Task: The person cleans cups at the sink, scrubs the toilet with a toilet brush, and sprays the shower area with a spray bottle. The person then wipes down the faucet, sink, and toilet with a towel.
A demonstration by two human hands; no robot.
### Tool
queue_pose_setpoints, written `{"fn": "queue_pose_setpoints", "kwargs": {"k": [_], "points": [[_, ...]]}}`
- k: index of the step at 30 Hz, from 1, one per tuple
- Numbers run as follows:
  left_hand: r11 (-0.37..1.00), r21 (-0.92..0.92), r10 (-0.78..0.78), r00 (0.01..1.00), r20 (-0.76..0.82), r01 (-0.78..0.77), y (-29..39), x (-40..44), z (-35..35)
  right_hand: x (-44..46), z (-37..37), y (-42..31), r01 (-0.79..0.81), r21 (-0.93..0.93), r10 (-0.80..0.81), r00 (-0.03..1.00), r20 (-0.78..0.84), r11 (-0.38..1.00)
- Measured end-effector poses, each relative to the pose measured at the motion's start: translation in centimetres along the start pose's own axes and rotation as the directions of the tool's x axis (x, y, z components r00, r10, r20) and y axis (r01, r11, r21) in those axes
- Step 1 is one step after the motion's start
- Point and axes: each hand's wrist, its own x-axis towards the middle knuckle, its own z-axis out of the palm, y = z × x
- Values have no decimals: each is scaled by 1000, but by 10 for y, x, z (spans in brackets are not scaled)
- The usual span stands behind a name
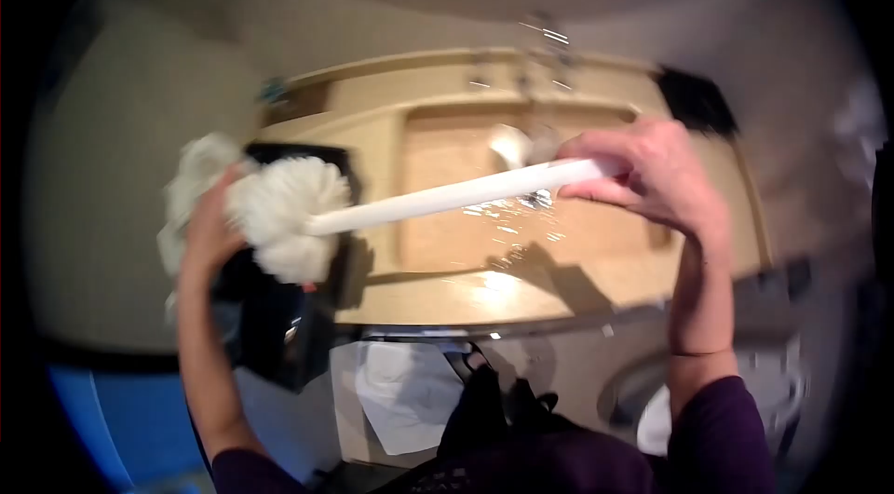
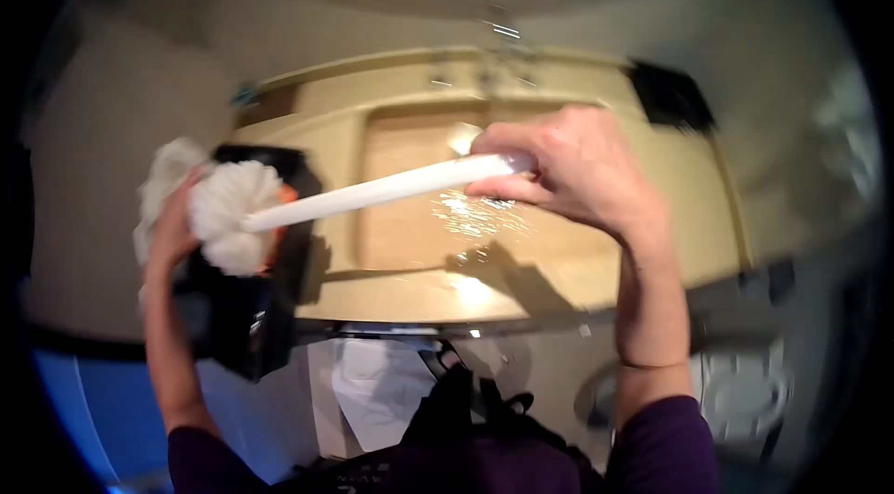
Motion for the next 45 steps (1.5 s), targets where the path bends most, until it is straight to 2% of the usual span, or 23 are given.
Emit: {"fn": "queue_pose_setpoints", "kwargs": {"k": [2, 4, 5, 6, 8, 9, 10, 13, 15, 17, 19, 21, 25, 26, 30, 33, 35, 39, 40, 42, 43, 44, 45], "points": [[987, -135, -67, 989, 134, 85, -2, 1, 7, -106, 12, 24, -276, 411, 278, 959, 57, 869], [972, 97, -226, 968, 109, 216, 35, 1, -1, -230, 31, 28, -606, 489, 562, 787, 254, 627], [878, 428, -192, 977, -91, 212, 53, -1, 7, -289, 45, 20, -506, 642, 567, 813, 132, 576], [886, 445, -47, 979, -200, 133, 67, 7, 15, -342, 48, 5, -573, 720, 664, 718, 209, 392], [995, 68, 84, 973, -213, -71, 191, 16, 36, -463, 65, -29, -611, 755, 777, 346, 525, -238], [956, -208, 171, 970, -171, -205, 247, 20, 49, -518, 67, -47, -578, 738, 804, 220, 552, -349], [888, -436, 120, 989, -85, -145, 311, 15, 70, -568, 67, -65, -527, 733, 798, 159, 582, -430], [749, -576, 458, 884, 91, -328, 497, -5, 139, -711, 81, -102, -409, 693, 763, -11, 646, -593], [638, -599, 651, 755, 84, -483, 617, -16, 191, -768, 98, -105, -331, 769, 832, -113, 543, -547], [560, -478, 780, 626, 28, -677, 702, -3, 273, -834, 137, -89, -450, 713, 843, -299, 447, -538], [603, -97, 797, 594, 112, -792, 777, 3, 325, -906, 190, -54, -659, 484, 818, -467, 337, -576], [544, 161, 803, 566, 184, -824, 827, 14, 359, -971, 237, -9, -801, 338, 869, -442, 221, -494], [471, -102, 882, 466, 67, -877, 839, 47, 402, -1066, 344, 103, -911, 51, 881, -381, 280, -410], [449, -131, 893, 444, 71, -884, 846, 42, 399, -1068, 358, 137, -882, -94, 790, -457, 409, -462], [535, -206, 844, 509, 168, -819, 849, 36, 397, -1080, 460, 200, -890, 11, 809, -409, 422, -455], [528, -92, 840, 504, 201, -844, 848, 36, 397, -1067, 499, 150, -787, 136, 759, -510, 404, -602], [532, 29, 826, 527, 200, -846, 844, 40, 395, -1045, 462, 89, -791, 155, 737, -454, 500, -592], [448, 186, 864, 477, 160, -875, 831, 55, 400, -1018, 416, -16, -777, 529, 931, -197, 308, -340], [444, 212, 864, 479, 155, -871, 829, 56, 397, -1008, 394, 2, -460, 669, 808, -242, 537, -583], [438, 206, 871, 470, 144, -875, 837, 49, 399, -989, 356, 39, 317, 450, 471, -14, 882, -834], [433, 202, 875, 463, 141, -879, 841, 48, 398, -995, 372, 55, 438, 488, 516, -62, 854, -755], [426, 197, 880, 455, 136, -883, 845, 46, 397, -1004, 377, 82, 336, 573, 540, -194, 819, -747], [419, 191, 886, 446, 131, -888, 849, 44, 398, -1032, 401, 106, 515, 579, 646, -63, 761, -632]]}}
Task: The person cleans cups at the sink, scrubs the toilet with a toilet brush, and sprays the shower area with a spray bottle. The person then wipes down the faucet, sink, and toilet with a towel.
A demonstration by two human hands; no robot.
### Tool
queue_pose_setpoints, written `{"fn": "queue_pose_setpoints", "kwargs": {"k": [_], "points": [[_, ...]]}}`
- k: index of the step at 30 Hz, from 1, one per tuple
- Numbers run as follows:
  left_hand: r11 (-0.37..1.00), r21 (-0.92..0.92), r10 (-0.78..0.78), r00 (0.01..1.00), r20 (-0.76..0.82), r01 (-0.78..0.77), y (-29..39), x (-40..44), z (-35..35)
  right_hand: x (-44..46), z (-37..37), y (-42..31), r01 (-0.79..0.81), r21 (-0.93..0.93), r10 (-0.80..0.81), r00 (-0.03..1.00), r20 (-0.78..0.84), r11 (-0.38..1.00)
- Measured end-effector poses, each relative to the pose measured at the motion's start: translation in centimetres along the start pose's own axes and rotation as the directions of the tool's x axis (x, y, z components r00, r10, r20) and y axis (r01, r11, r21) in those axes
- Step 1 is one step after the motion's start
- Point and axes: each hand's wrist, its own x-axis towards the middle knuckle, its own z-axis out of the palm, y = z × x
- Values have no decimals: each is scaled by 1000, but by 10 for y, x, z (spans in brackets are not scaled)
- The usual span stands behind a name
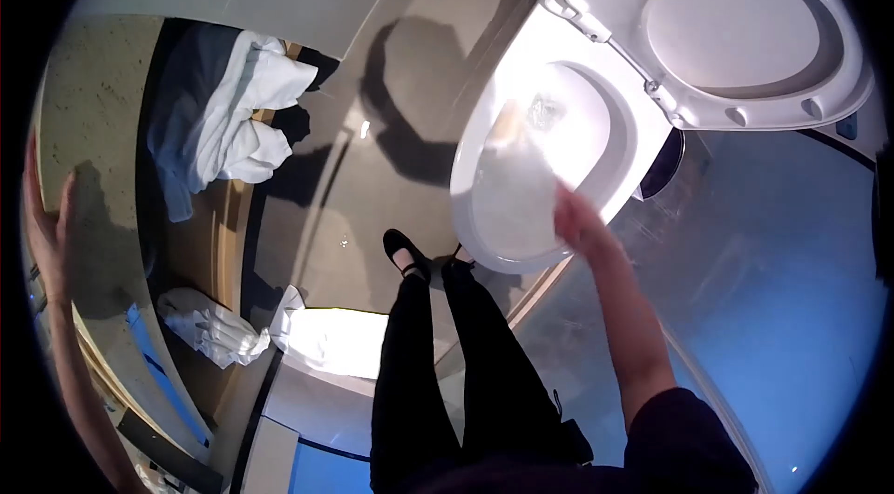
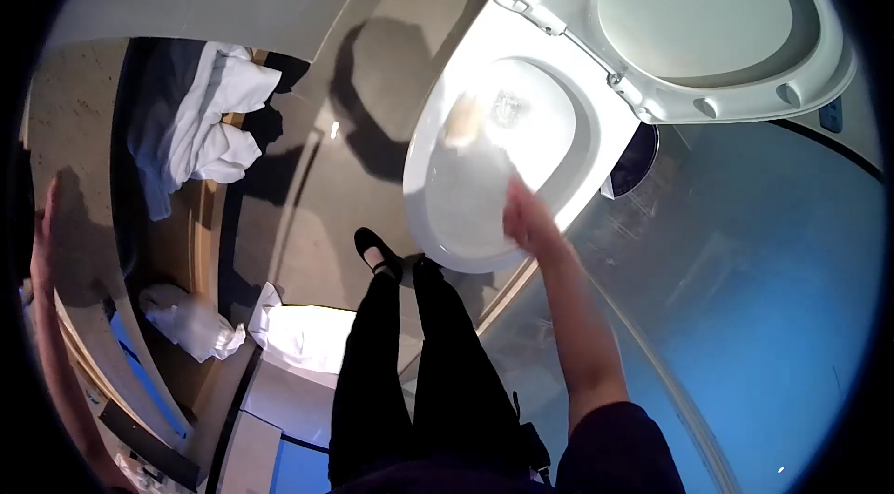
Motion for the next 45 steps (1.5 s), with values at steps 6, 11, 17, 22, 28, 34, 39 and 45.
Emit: {"fn": "queue_pose_setpoints", "kwargs": {"k": [6, 11, 17, 22, 28, 34, 39, 45], "points": [[997, -31, 71, 987, -145, -76, 26, 4, -16, 140, -60, -16, -76, -921, -435, 864, -252, 383], [904, -402, -114, 825, -553, -144, 109, -64, 49, 4, -5, 77, -121, -984, -416, 894, -165, 129], [405, -700, -281, 808, 517, 588, 312, -130, 355, -20, 27, 28, -87, -995, -537, 837, -103, 55], [497, -353, -390, 568, 725, 793, 355, -129, 532, -24, -24, -12, -443, -877, -696, 689, -200, -187], [435, -335, -417, 517, 748, 836, 422, -116, 622, -112, -10, 69, -626, -766, -103, 761, -641, 145], [652, -369, -350, 695, 629, 662, 426, -129, 644, -161, -30, 66, -371, -712, -133, 829, -543, 596], [558, -461, -172, 640, 749, 690, 426, -181, 602, -29, -5, 0, -475, -878, -549, 720, -424, 56], [74, -519, -60, 524, 850, 851, 401, -236, 396, 70, -20, 28, -254, -871, -358, 835, -417, 421]]}}
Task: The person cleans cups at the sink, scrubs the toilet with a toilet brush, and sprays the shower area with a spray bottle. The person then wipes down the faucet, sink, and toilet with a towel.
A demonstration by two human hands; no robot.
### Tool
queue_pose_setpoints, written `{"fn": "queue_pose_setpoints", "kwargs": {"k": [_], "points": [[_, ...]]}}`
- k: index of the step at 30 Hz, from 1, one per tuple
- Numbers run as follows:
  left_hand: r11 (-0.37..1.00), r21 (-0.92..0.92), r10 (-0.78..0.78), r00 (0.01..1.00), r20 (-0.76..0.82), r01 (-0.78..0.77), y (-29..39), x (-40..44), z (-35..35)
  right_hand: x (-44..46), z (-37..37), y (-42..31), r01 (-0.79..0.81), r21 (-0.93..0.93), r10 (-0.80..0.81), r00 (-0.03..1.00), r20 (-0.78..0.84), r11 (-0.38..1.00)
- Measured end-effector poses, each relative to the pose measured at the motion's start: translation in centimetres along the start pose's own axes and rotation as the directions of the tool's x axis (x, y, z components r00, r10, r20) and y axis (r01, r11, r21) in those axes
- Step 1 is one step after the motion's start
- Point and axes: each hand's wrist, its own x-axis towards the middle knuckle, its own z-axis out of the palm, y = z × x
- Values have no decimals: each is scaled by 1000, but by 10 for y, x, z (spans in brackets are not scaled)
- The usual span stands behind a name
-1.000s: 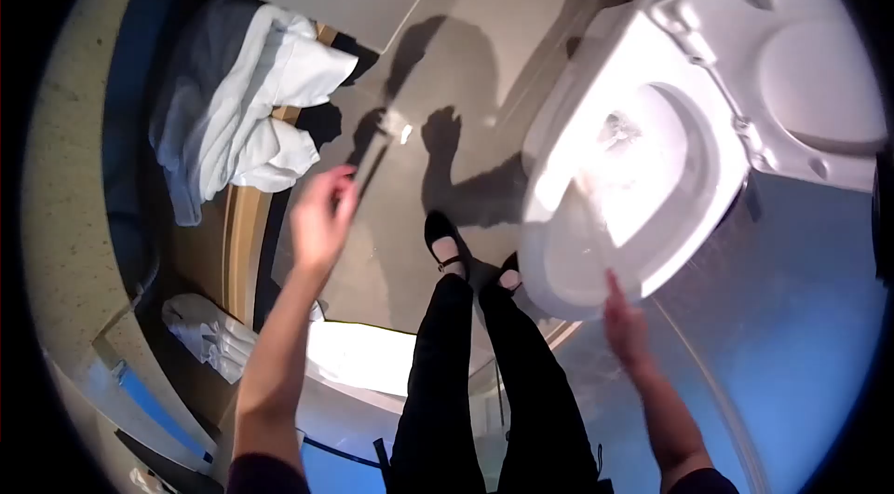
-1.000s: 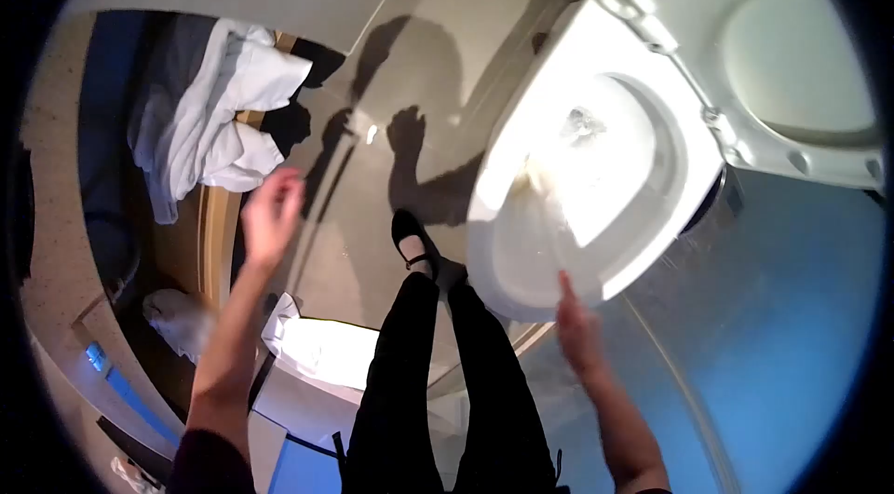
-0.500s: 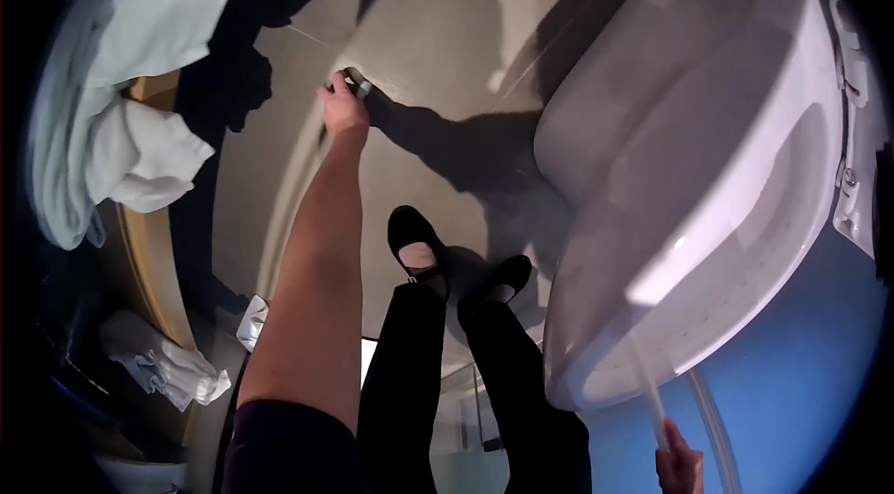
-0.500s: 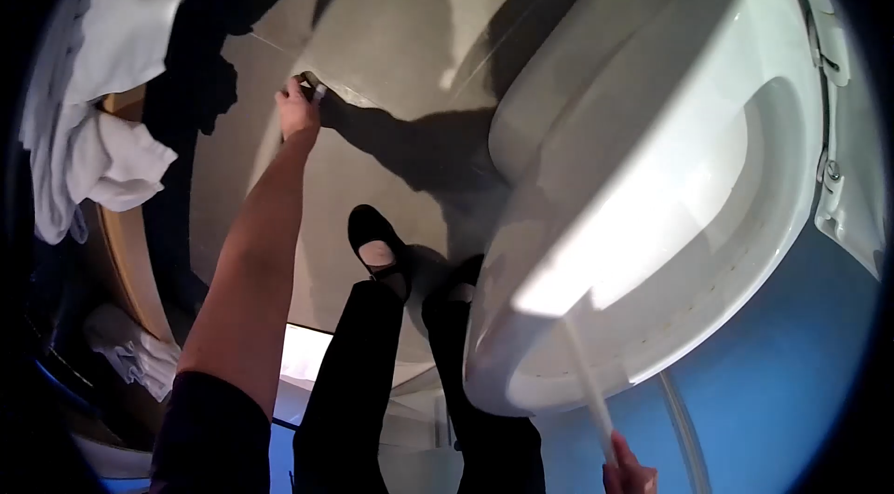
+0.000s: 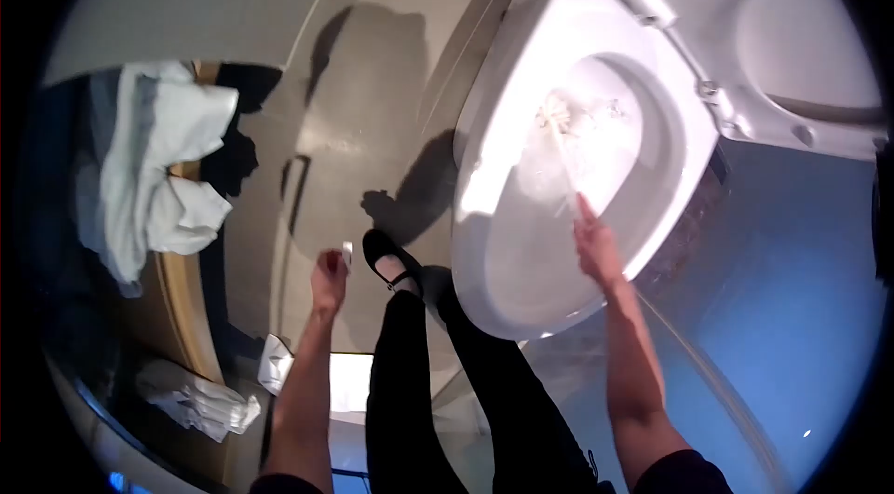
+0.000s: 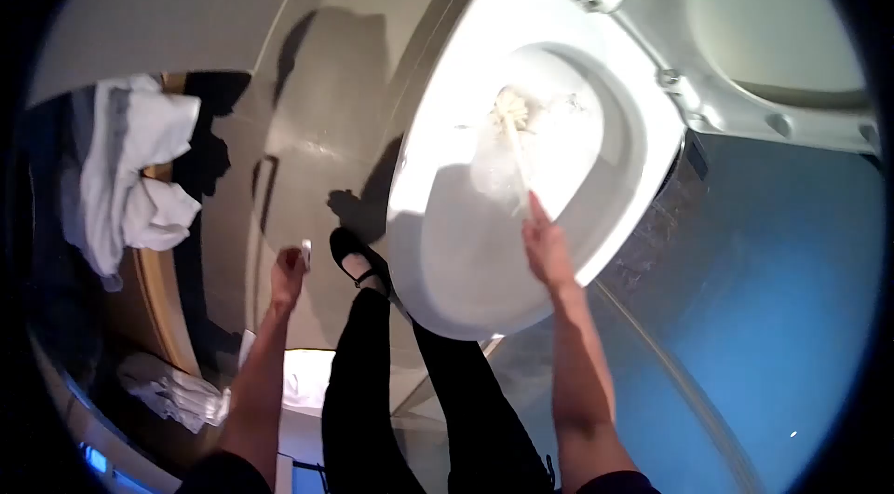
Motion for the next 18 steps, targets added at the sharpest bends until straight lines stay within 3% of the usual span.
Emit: {"fn": "queue_pose_setpoints", "kwargs": {"k": [1, 2, 3, 4, 5, 6, 7, 9, 11, 12, 13, 14, 15, 17, 18], "points": [[977, -212, 16, 1000, 14, -13, -2, -21, -6, -9, 20, 27, 176, 81, -168, 981, -95, 981], [948, -318, 3, 998, 68, 19, 31, -47, -17, -33, 28, 36, 401, 47, -382, 898, -220, 915], [899, -431, -42, 994, 105, 84, 77, -72, -28, -71, 27, 31, 306, -20, -303, 932, -200, 952], [918, -377, -65, 985, 162, 123, 112, -91, -34, -104, 31, 42, 270, 38, -262, 954, -146, 962], [879, -451, -52, 971, 234, 155, 137, -106, -34, -143, 29, 41, 140, -43, -141, 989, -39, 989], [903, -416, 13, 959, 283, 110, 165, -120, -32, -174, 27, 40, 83, -24, -83, 997, 9, 996], [921, -386, 85, 939, 334, 54, 199, -130, -26, -193, 38, 58, 227, 27, -226, 973, -53, 973], [912, -404, 132, 879, 459, 74, 273, -151, -1, -216, 32, 54, 100, 128, -115, 986, 117, 987], [933, -345, 114, 824, 555, 103, 326, -165, 48, -201, 20, 41, 145, 7, -145, 978, 148, 989], [903, -404, 163, 758, 632, 143, 343, -169, 81, -194, 23, 39, 167, -32, -160, 976, 151, 985], [911, -391, 188, 716, 672, 128, 367, -175, 118, -182, 31, 39, 189, -71, -176, 972, 157, 979], [901, -433, 321, 664, 676, 5, 382, -181, 158, -168, 32, 39, 222, -118, -202, 966, 159, 968], [921, -380, 213, 705, 676, 85, 404, -191, 202, -161, 24, 38, 233, -78, -203, 938, 283, 969], [959, -267, 127, 689, 713, 100, 443, -200, 275, -150, 64, 76, 416, 214, -409, 909, -78, 884], [971, -230, 116, 696, 709, 72, 457, -200, 308, -152, 70, 85, 375, 380, -360, 926, -112, 845]]}}
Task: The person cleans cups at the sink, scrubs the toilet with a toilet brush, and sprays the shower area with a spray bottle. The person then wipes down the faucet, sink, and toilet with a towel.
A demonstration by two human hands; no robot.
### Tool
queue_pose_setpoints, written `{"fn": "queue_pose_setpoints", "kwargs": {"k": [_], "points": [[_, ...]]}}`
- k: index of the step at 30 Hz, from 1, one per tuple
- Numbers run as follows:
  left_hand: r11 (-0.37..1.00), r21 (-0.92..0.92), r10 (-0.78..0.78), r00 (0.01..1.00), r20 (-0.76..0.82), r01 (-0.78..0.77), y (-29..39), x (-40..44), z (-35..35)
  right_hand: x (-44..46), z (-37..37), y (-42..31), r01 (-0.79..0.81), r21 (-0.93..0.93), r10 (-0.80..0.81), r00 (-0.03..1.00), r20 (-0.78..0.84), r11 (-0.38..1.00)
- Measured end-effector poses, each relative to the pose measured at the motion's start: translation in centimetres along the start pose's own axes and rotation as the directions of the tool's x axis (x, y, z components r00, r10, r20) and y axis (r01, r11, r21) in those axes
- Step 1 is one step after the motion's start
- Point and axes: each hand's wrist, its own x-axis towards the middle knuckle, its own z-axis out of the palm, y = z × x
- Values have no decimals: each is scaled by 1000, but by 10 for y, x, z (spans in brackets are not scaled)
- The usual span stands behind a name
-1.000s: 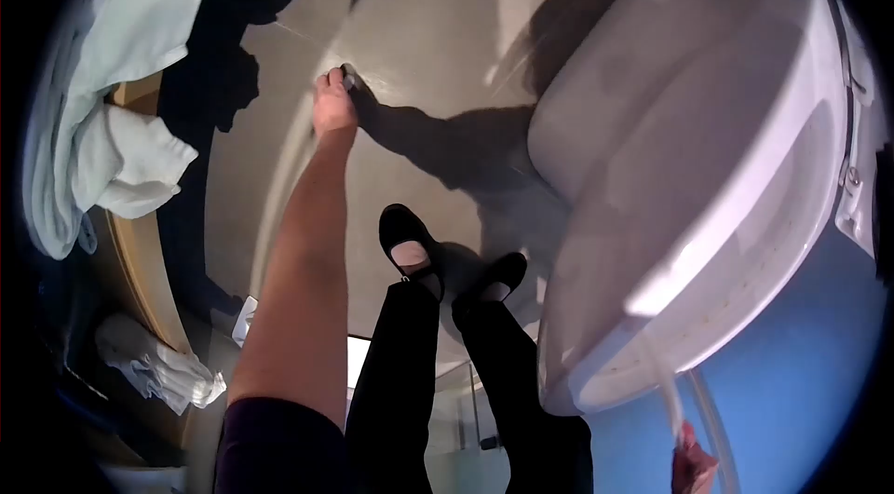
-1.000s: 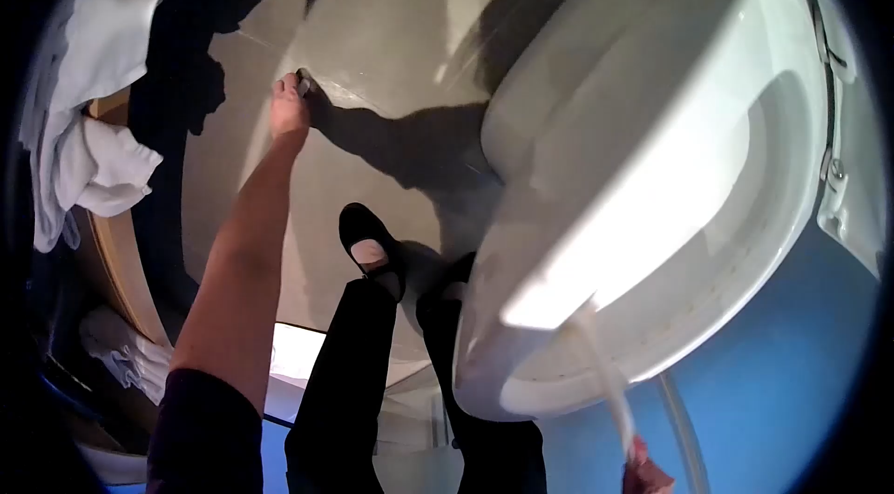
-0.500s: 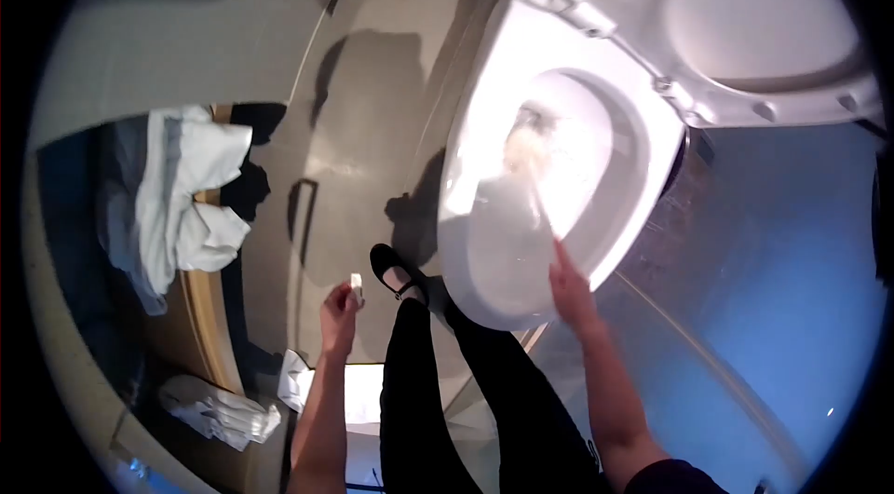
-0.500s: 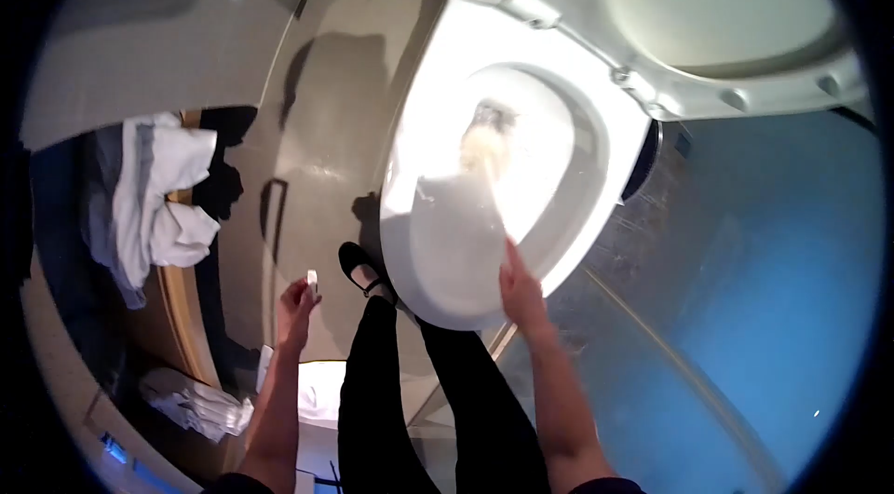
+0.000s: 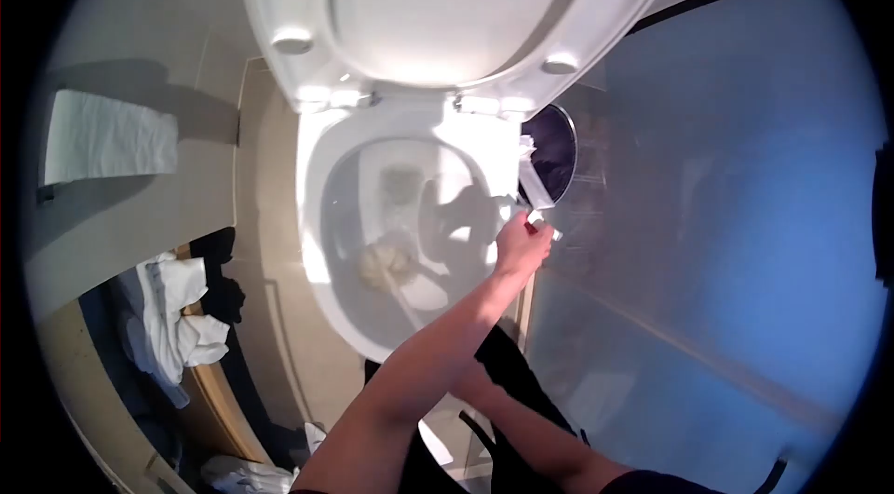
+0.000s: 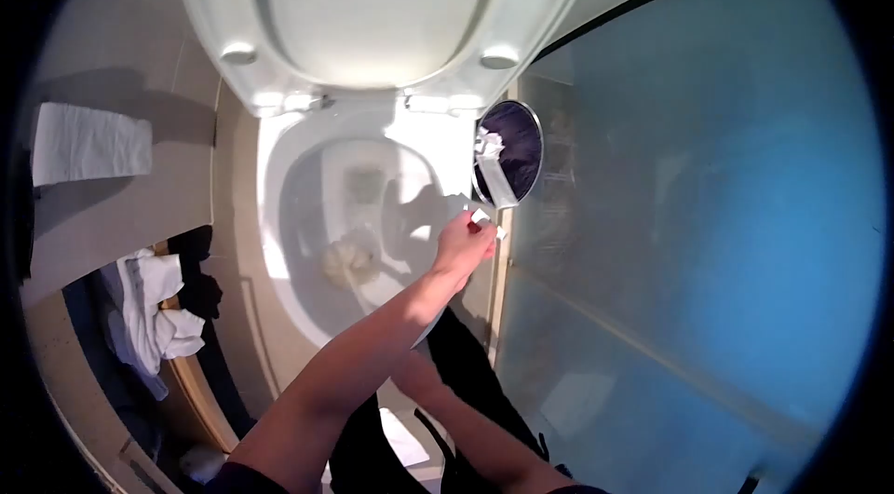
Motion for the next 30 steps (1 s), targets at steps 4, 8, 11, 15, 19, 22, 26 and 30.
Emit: {"fn": "queue_pose_setpoints", "kwargs": {"k": [4, 8, 11, 15, 19, 22, 26, 30], "points": [[953, 257, 232, 935, -267, -163, -51, 118, 48, 2, -51, 17, -48, -242, 82, 988, 131, 969], [917, 201, 377, 914, -152, -345, -35, 46, 17, 7, -108, -7, -62, -8, 63, 991, 117, 998], [552, 613, 805, 554, -214, -565, -29, -82, -34, -9, -158, -51, -113, 166, 111, 994, 23, 980], [802, 581, 520, 639, -567, -138, -82, -209, -104, -10, -181, -72, -14, 51, 19, 995, -101, 999], [759, 581, 65, 854, -516, 294, -228, -312, -132, 38, -137, -5, 187, -141, -187, 982, 12, 972], [656, 565, -218, 842, -493, 501, -293, -363, -101, -7, -151, -75, -31, -242, 65, 989, 135, 970], [695, 364, -483, 777, -404, 620, -318, -380, -55, -18, -119, -25, 86, -449, 14, 977, 215, 889], [761, 329, -451, 821, -351, 559, -339, -379, -61, 9, -159, -83, 196, -493, -106, 973, 205, 848]]}}
